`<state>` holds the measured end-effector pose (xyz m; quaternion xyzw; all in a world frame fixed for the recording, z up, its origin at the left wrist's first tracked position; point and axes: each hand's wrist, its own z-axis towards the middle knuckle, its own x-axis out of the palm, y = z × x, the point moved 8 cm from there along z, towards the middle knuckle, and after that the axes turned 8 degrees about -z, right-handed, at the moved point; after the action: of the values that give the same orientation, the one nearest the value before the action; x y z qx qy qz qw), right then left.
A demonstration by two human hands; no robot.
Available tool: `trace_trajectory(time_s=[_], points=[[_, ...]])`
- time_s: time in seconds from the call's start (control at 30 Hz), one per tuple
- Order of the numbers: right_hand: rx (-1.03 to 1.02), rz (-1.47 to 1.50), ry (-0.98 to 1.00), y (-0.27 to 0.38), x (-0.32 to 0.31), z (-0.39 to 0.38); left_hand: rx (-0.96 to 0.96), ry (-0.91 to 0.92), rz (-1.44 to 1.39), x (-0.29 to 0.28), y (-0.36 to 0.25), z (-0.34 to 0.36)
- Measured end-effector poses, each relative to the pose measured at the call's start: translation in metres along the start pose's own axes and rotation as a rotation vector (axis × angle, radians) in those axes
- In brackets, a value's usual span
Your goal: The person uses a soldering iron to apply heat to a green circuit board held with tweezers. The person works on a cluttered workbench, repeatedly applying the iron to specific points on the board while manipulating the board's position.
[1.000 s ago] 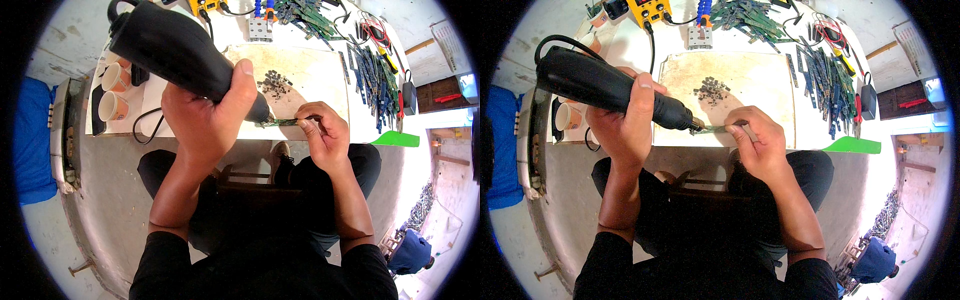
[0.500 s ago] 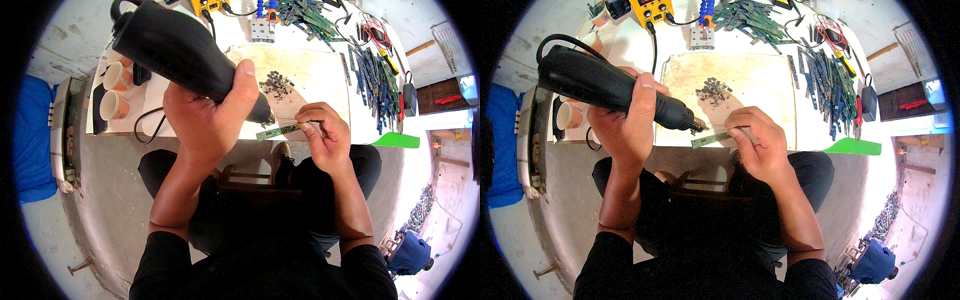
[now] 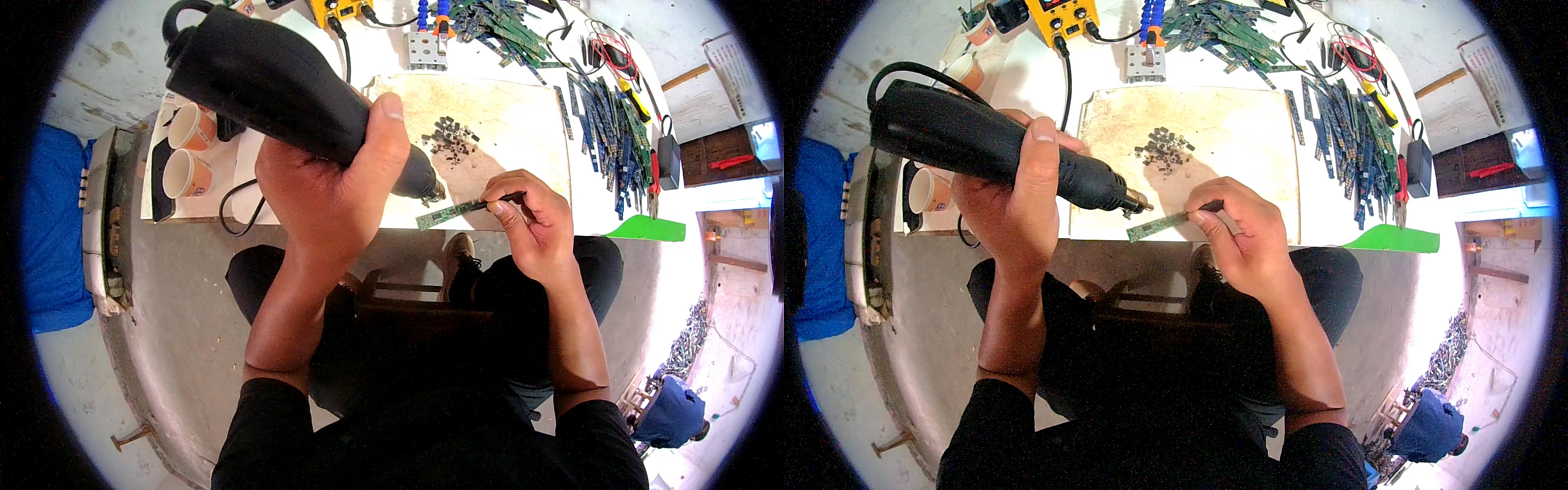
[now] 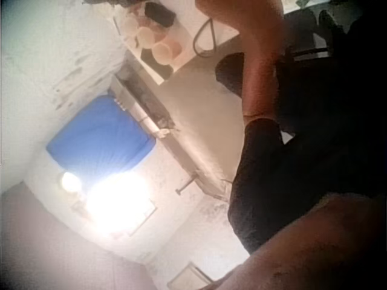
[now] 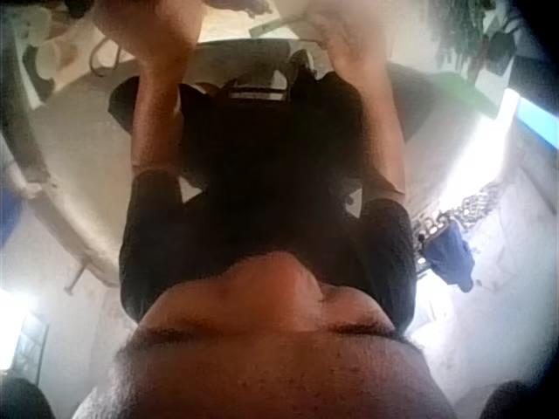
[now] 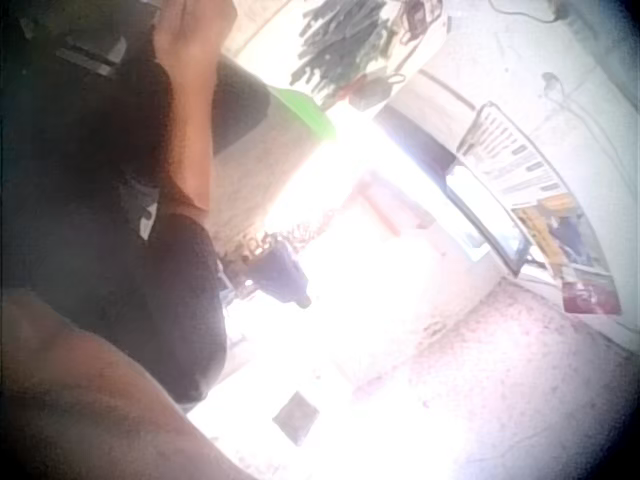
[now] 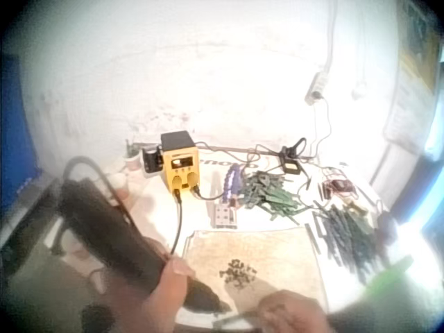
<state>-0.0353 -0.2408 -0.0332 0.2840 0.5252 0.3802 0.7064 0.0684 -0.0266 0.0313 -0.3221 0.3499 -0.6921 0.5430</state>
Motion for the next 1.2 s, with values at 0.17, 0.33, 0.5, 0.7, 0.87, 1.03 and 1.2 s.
trace_trajectory(time_s=[0.17,0.33,0.5,0.7,0.87,1.03,1.2], points=[[-0.04,-0.031,-0.08,0.0,-0.001,0.001,0.033,0.001,0.045,-0.004,0.0,0.002],[0.025,-0.03,-0.102,-0.001,-0.002,-0.002,0.029,-0.016,0.037,-0.004,-0.001,0.003],[-0.009,0.054,-0.099,0.001,-0.012,-0.002,0.052,-0.002,0.061,-0.005,0.0,0.003],[-0.032,0.025,-0.021,0.011,0.011,0.001,0.068,-0.006,0.038,-0.004,-0.007,0.004],[-0.099,-0.025,-0.066,0.014,0.012,0.004,0.055,-0.019,0.046,-0.008,-0.006,0.005],[0.011,0.037,-0.12,-0.003,-0.006,0.001,0.07,-0.033,0.049,-0.01,-0.007,0.005],[0.0,0.01,-0.101,-0.006,0.0,0.0,0.042,-0.053,0.013,-0.009,-0.008,0.006]])
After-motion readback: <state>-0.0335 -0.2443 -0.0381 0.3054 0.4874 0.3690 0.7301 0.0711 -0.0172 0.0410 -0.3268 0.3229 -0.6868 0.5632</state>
